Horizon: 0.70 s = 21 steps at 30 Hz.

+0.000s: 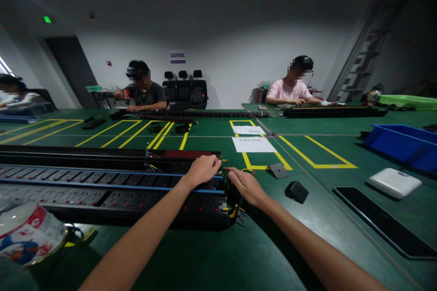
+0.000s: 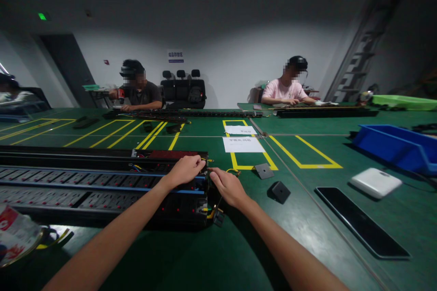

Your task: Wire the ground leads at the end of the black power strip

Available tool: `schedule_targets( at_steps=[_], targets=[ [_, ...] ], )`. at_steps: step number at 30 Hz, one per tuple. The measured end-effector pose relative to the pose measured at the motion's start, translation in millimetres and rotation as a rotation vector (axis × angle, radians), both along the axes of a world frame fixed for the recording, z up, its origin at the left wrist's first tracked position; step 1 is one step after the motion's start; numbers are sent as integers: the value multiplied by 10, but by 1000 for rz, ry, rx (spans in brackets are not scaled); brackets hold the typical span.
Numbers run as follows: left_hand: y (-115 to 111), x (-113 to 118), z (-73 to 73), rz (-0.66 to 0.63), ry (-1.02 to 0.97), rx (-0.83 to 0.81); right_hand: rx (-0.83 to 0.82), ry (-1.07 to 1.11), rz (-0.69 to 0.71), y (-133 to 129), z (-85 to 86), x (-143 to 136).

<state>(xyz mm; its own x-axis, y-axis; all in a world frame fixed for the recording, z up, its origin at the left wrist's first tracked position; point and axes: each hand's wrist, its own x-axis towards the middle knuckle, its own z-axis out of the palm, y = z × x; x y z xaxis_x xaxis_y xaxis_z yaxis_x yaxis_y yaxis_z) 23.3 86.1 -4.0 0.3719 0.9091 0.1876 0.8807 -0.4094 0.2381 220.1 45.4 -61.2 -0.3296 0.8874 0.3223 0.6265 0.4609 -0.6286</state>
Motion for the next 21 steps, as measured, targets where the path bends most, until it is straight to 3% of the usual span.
schedule_targets(
  at_steps=[21],
  targets=[
    [4, 10, 3, -4, 14, 9, 2, -11, 3, -7, 24, -4]
  ],
)
